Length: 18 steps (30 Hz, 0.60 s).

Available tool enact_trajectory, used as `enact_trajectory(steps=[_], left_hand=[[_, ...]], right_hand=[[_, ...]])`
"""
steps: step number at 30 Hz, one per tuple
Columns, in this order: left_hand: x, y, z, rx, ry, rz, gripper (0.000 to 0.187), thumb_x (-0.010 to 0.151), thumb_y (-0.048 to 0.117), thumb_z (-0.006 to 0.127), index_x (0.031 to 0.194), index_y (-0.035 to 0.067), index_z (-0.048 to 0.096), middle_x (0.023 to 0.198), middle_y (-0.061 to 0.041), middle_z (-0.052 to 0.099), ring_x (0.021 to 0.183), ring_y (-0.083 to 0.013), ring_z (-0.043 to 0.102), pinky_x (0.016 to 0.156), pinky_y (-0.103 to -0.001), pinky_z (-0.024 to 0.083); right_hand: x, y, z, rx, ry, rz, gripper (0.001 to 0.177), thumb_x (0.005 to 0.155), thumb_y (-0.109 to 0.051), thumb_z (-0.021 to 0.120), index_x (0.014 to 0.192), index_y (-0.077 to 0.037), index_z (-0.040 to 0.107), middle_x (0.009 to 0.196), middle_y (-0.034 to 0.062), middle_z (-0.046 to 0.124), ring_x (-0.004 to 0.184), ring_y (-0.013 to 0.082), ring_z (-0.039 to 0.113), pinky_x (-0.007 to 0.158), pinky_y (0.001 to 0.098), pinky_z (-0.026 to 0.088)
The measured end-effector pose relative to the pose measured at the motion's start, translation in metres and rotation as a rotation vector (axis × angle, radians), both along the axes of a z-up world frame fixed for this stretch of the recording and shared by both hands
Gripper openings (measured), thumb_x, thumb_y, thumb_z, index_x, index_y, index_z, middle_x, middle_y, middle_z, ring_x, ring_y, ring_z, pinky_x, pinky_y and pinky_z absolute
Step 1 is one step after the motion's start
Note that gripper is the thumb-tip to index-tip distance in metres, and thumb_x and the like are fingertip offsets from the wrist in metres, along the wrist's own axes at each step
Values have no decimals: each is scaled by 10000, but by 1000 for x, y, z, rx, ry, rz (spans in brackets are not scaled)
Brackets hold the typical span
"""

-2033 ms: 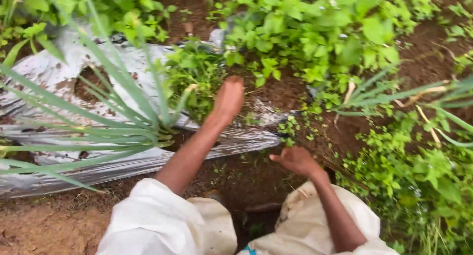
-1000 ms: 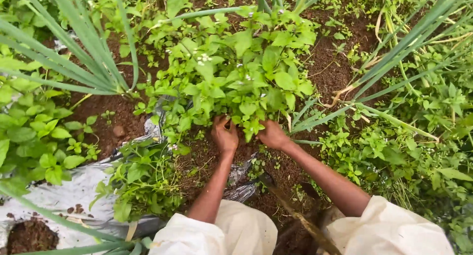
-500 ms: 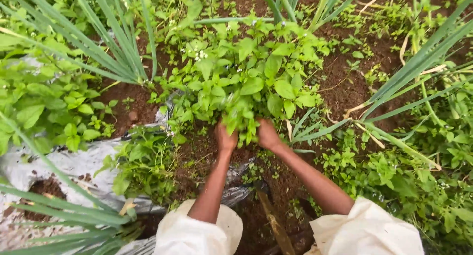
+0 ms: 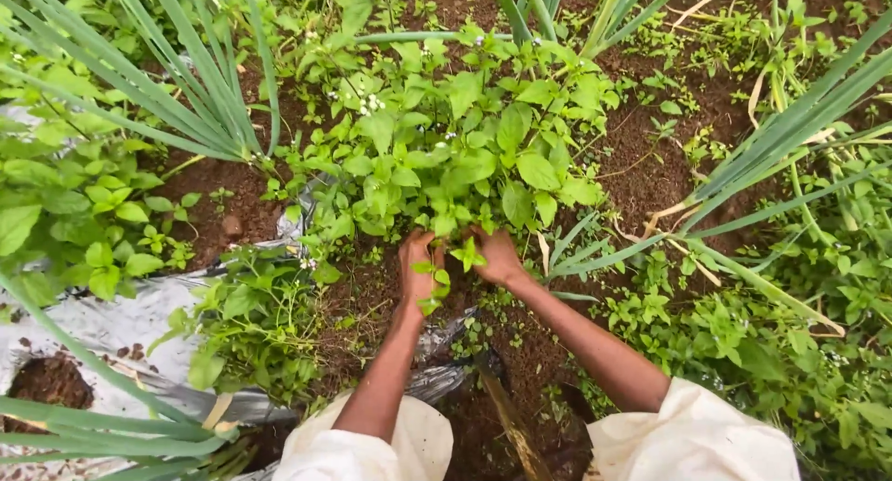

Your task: The person sits on the ground in a garden bed and pulls weeds by hand from around the base of leafy green plants and onions. The removed weeds are gathered and placed on the ground beside the plants.

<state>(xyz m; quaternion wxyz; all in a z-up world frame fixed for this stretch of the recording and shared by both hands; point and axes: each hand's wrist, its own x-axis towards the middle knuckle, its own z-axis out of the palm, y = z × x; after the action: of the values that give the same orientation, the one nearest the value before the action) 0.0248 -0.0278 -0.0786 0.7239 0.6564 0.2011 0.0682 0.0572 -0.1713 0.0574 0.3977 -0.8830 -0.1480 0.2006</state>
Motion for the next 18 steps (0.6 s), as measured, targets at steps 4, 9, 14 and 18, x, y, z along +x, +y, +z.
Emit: enact_trajectory(steps=[4,9,14,18], left_hand=[[-9,4,46,79,-71,-6,105,953,47,638,868,32,697,943,-129,658,835,-139,592,719,-361,508],[1,10,35,438,-45,-90,106,914,47,692,820,68,737,879,-84,658,768,-184,640,635,-356,543],[8,15,22,73,-57,-45,93,927,79,681,934,44,766,919,-91,677,680,-175,613,566,-324,536],[7,10,16,-441,-109,41,210,964,112,639,1087,4,771,1003,-123,698,652,-148,566,569,-301,513]], right_hand=[[0,-2,-6,2,-4,-10,492,898,-254,497,1186,129,609,1089,294,619,992,474,616,863,633,500],[5,9,-5,-12,-46,-32,542,928,-342,482,1186,117,610,1015,266,642,926,439,643,813,605,520],[7,21,-15,-44,-30,-35,584,951,-408,471,1186,108,611,959,245,661,876,413,664,775,585,535],[5,17,-27,-78,-2,-42,630,973,-473,461,1186,100,612,904,224,679,827,386,686,738,565,551]])
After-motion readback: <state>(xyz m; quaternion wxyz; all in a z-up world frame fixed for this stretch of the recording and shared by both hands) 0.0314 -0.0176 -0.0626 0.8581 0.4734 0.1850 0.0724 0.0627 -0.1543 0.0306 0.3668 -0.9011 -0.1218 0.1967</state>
